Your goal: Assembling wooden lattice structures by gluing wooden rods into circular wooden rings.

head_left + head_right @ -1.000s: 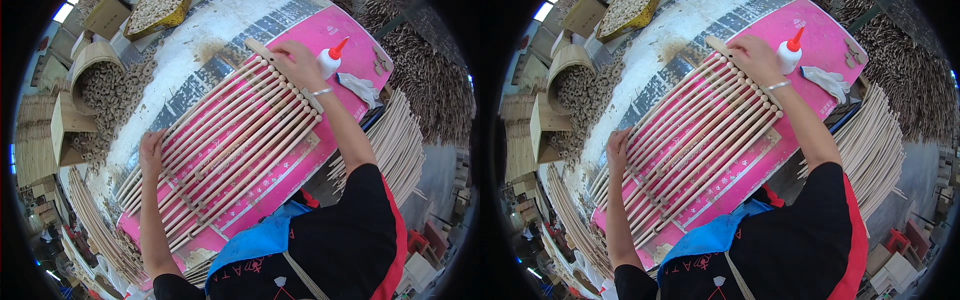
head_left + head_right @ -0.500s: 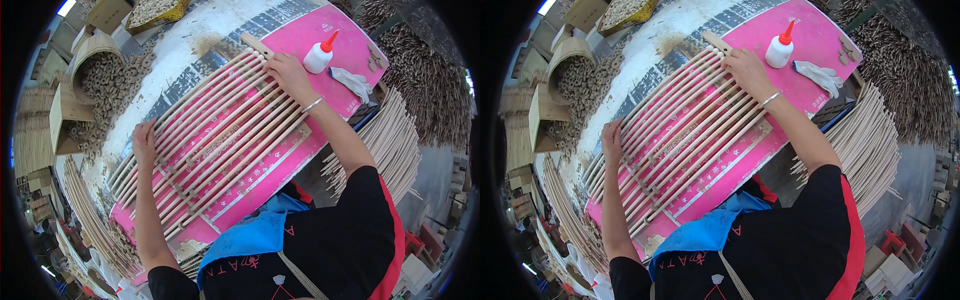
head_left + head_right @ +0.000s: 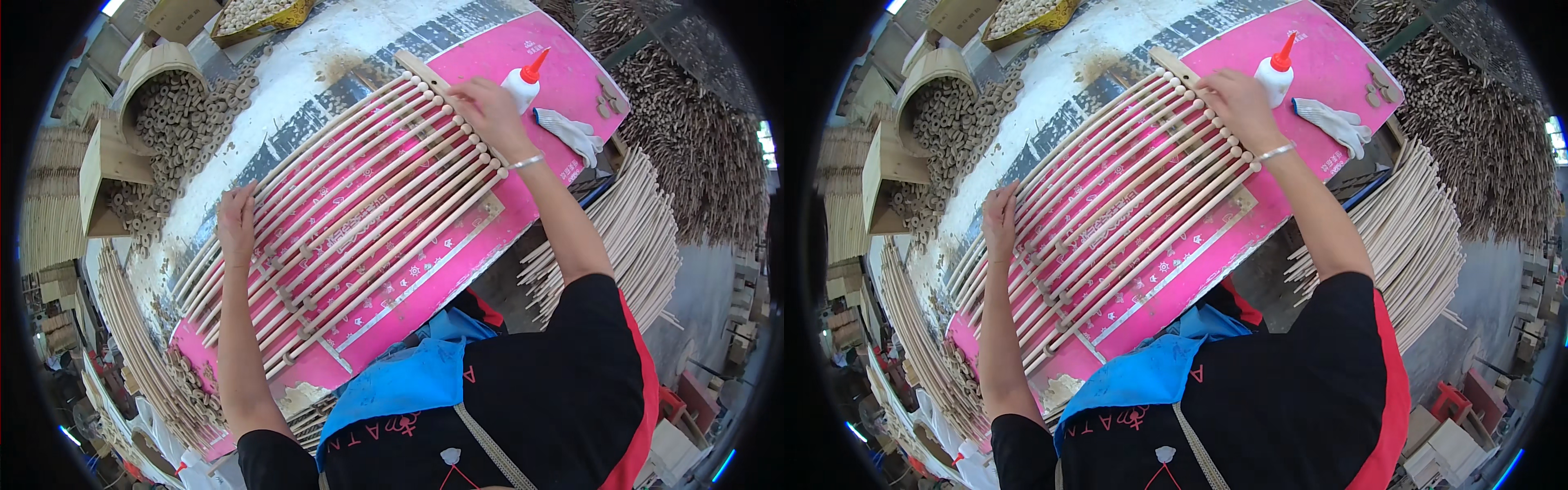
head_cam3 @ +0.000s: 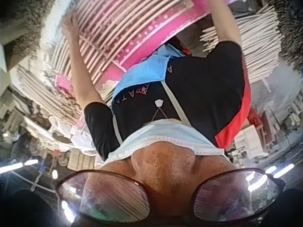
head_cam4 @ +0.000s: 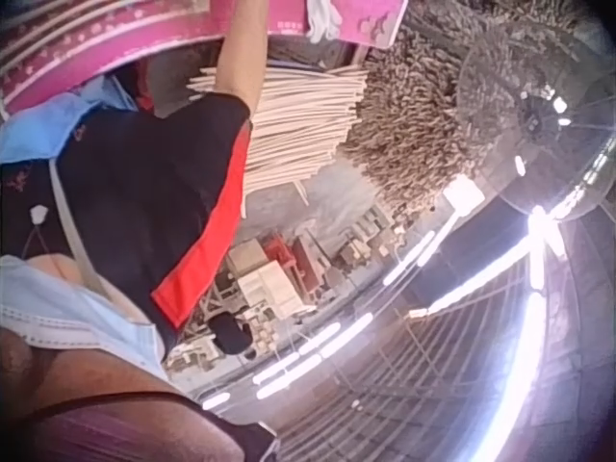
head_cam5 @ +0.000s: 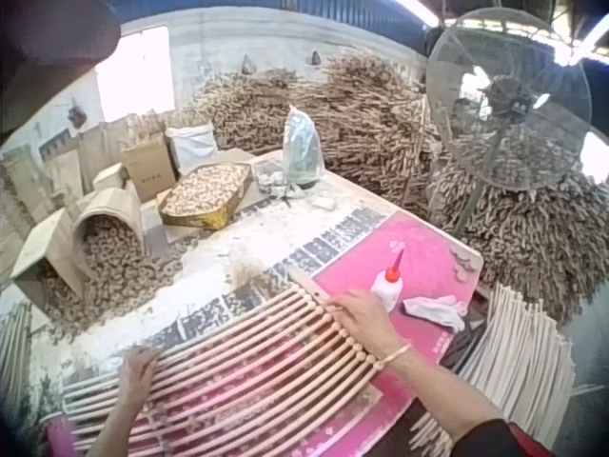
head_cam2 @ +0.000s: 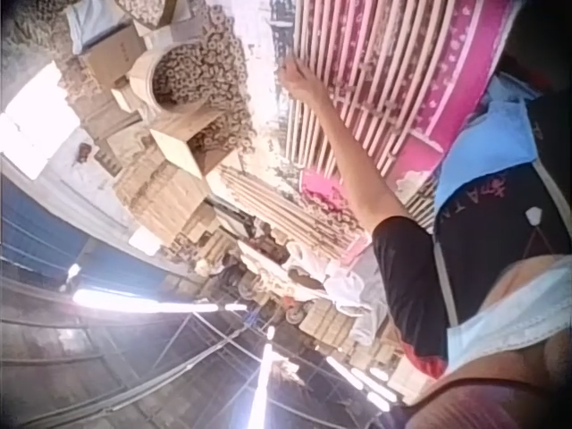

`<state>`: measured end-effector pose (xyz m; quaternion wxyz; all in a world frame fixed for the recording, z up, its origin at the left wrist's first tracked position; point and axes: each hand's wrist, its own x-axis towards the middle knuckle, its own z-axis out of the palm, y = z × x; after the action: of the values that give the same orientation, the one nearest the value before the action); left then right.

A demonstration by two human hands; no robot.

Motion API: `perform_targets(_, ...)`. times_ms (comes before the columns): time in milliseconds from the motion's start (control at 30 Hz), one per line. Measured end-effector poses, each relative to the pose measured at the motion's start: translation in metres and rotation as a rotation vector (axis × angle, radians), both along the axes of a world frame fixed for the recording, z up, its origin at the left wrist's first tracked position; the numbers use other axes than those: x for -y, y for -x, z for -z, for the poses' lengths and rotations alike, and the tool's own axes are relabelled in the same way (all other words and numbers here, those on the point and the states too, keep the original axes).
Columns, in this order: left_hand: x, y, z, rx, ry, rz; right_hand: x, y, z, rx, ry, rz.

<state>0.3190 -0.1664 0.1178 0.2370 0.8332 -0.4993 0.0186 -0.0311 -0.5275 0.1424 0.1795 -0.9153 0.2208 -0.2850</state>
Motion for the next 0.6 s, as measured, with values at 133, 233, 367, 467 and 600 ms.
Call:
perform_targets(133, -0.004, 0.005, 0.000, 0.038, 0.021, 0.040, -0.042, 0.050, -0.021, 0.088, -0.109, 0.120)
perform_targets(233, -0.007, 0.007, 0.001, 0.108, 0.008, 0.005, -0.089, 0.065, -0.011, -0.183, 0.051, -0.149)
perform_targets(367, -0.005, 0.014, 0.000, 0.095, -0.085, -0.039, -0.132, 0.045, 0.009, -0.403, 0.124, -0.284)
perform_targets(467, -0.003, 0.013, 0.004, 0.042, -0.106, -0.024, -0.130, 0.025, 0.015, -0.352, 0.184, -0.292)
perform_targets(600, -0.004, 0.028, 0.004, 0.050, -0.192, -0.058, -0.124, 0.008, 0.022, -0.346, 0.254, -0.249)
